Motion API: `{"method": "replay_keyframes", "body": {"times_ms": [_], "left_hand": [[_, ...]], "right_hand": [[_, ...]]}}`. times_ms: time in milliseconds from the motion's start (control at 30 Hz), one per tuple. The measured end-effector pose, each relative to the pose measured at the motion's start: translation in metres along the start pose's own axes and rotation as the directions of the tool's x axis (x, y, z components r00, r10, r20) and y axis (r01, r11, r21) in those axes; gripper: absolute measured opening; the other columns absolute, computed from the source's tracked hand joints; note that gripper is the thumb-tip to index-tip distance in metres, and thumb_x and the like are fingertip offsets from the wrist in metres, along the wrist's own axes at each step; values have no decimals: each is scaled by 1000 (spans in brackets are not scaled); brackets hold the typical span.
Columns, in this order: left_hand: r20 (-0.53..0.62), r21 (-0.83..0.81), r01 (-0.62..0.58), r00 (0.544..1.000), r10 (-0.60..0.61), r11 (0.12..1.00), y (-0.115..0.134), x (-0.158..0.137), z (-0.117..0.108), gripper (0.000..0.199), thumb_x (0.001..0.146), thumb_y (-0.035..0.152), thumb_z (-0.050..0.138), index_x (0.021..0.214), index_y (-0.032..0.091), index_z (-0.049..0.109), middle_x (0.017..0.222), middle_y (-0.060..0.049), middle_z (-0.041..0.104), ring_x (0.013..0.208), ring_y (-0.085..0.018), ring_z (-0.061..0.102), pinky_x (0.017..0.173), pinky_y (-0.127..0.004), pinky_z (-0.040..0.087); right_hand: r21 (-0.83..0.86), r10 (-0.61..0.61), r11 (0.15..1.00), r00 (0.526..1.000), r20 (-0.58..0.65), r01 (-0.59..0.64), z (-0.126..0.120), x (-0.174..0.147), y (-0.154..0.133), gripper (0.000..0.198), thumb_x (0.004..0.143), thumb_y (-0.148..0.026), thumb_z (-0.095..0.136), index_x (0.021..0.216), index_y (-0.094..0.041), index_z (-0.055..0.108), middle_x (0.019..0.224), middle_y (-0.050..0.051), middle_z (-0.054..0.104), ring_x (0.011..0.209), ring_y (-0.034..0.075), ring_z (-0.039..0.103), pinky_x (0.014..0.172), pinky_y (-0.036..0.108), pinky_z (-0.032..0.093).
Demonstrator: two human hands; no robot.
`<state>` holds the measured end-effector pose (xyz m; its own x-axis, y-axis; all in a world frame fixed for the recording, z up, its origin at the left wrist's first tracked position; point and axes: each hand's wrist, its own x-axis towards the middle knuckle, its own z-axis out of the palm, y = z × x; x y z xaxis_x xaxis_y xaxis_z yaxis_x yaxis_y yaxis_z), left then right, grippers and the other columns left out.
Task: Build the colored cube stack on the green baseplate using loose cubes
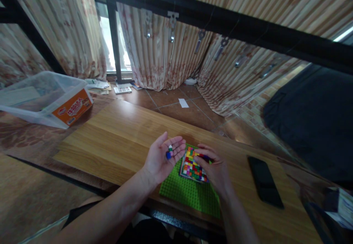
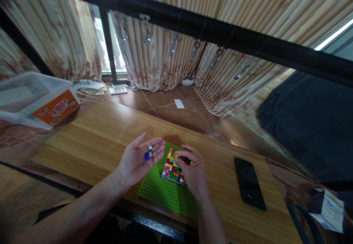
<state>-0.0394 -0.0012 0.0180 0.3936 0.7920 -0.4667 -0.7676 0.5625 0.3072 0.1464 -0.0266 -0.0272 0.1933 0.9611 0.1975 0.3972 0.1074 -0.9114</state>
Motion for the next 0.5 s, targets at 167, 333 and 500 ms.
{"method": "replay_keyframes", "body": {"times_ms": [167, 333, 500], "left_hand": [[4, -2, 7, 1000, -7, 1000, 1, 0, 0, 41, 90, 40, 46, 87, 5, 67, 89, -15, 67, 80, -18, 64, 77, -27, 52], [5, -9, 5, 1000, -5, 1000, 1, -1, 0, 40, 90, 39, 46, 87, 5, 67, 87, -14, 67, 78, -17, 64, 76, -27, 52], [17, -16, 8, 1000, -8, 1000, 0, 0, 0, 39, 90, 39, 46, 87, 6, 67, 87, -14, 67, 79, -17, 64, 77, -27, 52]], "right_hand": [[97, 63, 993, 998, 15, -64, 0, 1, 2, 21, 64, -33, 77, 84, -25, 75, 103, 6, 70, 100, 25, 63, 93, 45, 46], [103, 130, 986, 991, 36, -133, -4, 2, 5, 33, 62, -36, 80, 93, -25, 74, 106, 6, 71, 100, 26, 63, 94, 45, 46], [197, 227, 953, 973, 50, -233, -8, 2, 5, 38, 70, -47, 73, 99, -23, 72, 99, 7, 73, 90, 24, 66, 81, 40, 52]]}}
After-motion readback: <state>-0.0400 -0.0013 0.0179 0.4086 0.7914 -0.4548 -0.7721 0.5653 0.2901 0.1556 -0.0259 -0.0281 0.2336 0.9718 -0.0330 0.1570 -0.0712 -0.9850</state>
